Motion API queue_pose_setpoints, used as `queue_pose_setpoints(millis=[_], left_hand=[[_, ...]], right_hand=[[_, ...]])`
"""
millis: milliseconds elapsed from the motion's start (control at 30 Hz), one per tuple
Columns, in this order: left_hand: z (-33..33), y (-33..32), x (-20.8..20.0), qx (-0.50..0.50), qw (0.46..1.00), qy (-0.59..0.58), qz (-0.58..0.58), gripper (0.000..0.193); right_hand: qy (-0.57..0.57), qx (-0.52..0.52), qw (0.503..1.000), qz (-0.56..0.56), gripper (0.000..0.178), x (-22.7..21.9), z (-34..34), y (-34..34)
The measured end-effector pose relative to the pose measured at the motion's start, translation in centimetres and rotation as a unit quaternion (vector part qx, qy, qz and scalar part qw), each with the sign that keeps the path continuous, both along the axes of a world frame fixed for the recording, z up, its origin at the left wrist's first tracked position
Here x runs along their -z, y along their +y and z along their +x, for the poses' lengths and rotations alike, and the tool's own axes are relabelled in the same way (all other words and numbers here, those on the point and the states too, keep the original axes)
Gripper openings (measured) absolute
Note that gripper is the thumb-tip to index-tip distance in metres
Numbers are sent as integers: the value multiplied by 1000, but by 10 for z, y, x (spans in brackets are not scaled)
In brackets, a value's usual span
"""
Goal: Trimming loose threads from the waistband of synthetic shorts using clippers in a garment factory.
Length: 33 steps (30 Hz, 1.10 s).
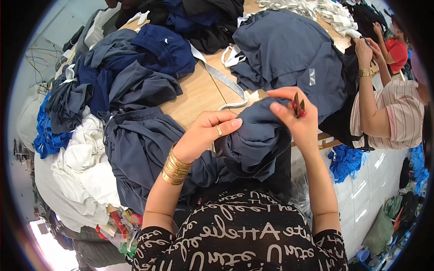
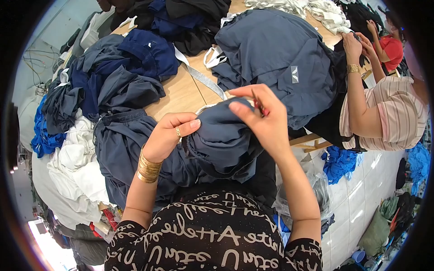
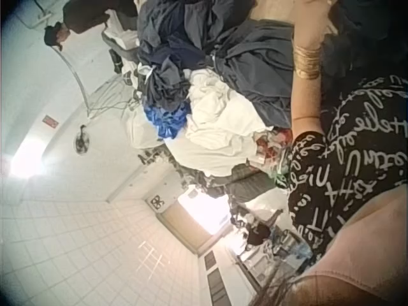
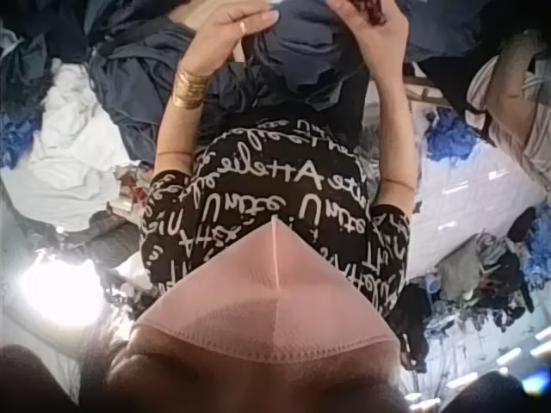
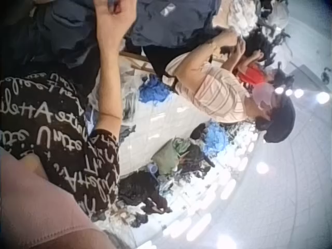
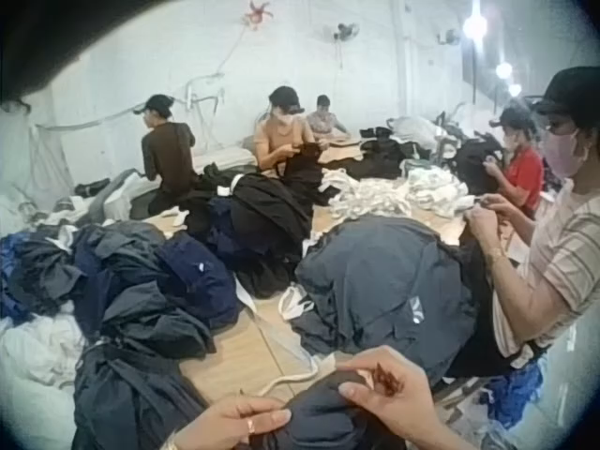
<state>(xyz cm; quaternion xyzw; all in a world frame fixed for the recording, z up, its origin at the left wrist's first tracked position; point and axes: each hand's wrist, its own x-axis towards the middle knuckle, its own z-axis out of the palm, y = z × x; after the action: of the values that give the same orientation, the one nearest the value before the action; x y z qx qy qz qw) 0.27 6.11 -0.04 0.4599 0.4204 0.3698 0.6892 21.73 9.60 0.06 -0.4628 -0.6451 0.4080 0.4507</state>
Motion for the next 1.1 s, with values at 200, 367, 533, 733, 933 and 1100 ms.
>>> queue_pose_setpoints(millis=[200, 367, 533, 733, 933, 1100], left_hand=[[4, 0, 13, -46, 998, -30, -3, 20], [5, -5, 14, -20, 999, 29, 30, 25], [0, -5, 20, 13, 999, 38, 30, 31], [-1, -8, 10, 32, 995, 94, 23, 32], [9, -10, 8, 19, 999, 44, 18, 32], [7, -6, 18, 24, 995, 88, 45, 29]], right_hand=[[-65, -75, 994, 41, 14, 18, -8, -19], [-69, -58, 985, 147, 11, 14, -15, -17], [-100, -49, 975, 192, 9, 10, -21, -23], [-98, -13, 989, 112, 12, 7, -21, -24], [-72, -17, 995, 63, 12, 8, -25, -27], [-81, 10, 996, 45, 18, 7, -25, -23]])
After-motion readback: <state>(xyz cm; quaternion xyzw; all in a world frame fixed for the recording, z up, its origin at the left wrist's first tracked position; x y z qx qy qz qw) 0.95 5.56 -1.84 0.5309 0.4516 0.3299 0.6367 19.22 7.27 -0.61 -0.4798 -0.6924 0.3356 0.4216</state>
